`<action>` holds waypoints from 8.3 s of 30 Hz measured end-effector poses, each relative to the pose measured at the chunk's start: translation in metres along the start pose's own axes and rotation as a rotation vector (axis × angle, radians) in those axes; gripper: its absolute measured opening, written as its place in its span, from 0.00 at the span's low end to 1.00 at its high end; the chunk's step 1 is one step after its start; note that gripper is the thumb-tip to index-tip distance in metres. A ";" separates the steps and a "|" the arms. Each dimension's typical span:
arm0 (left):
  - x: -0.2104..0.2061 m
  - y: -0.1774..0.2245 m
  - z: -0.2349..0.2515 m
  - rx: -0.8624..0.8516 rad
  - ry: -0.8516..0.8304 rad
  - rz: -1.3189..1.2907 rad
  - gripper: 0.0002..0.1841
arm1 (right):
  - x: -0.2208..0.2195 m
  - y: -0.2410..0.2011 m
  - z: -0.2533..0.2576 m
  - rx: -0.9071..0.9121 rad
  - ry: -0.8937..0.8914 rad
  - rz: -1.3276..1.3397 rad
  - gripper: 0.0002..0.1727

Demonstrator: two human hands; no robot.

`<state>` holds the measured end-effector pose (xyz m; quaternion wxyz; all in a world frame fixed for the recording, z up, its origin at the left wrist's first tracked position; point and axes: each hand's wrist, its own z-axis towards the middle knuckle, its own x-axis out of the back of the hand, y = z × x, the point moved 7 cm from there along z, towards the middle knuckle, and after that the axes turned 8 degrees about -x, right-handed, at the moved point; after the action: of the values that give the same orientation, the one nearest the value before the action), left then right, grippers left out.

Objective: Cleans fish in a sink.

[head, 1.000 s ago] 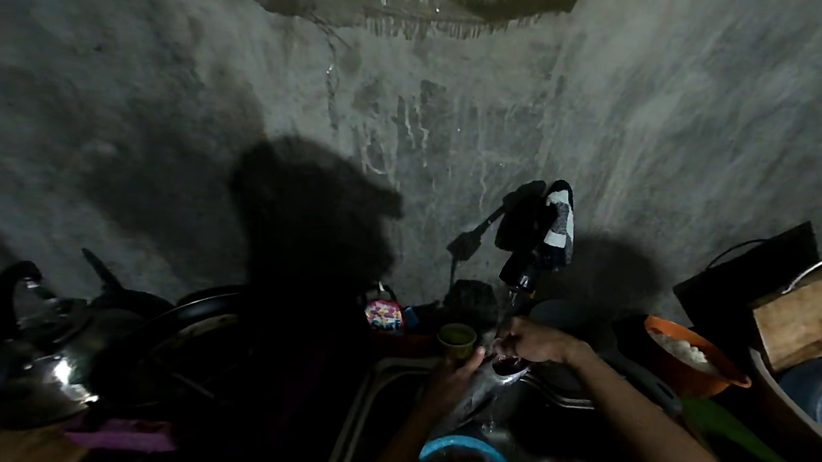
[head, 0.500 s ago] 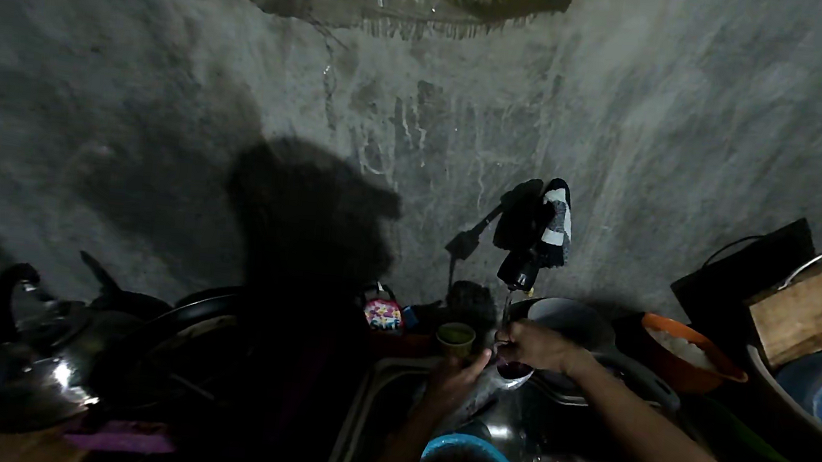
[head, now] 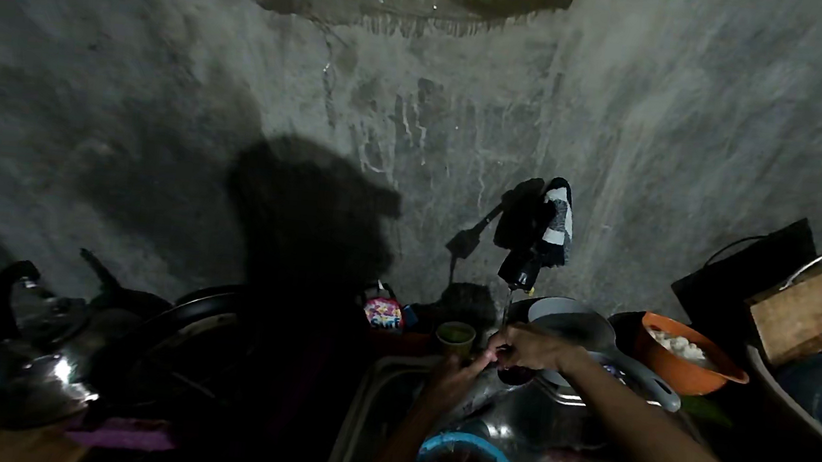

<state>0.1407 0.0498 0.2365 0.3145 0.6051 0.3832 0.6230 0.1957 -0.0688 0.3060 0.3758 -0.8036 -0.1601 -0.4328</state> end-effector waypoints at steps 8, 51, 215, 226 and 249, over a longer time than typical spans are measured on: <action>0.001 0.002 -0.003 0.009 -0.031 0.020 0.31 | -0.005 -0.005 0.002 0.013 -0.013 0.018 0.12; -0.018 -0.032 0.014 -0.064 -0.048 -0.656 0.19 | 0.006 0.049 -0.059 -0.012 0.612 0.693 0.09; -0.041 -0.028 0.001 -0.074 -0.203 -0.459 0.29 | -0.061 0.055 -0.007 -0.245 0.422 1.135 0.22; -0.029 -0.021 0.003 0.000 -0.146 -0.260 0.30 | -0.059 0.044 -0.016 -0.303 0.544 1.117 0.28; -0.052 -0.003 0.017 0.174 0.009 -1.076 0.30 | -0.054 0.016 -0.038 -0.262 0.712 0.679 0.22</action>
<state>0.1606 0.0082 0.2068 0.5362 0.3447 0.6901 0.3427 0.1519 -0.1035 0.2672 0.4226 -0.6533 0.3040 -0.5498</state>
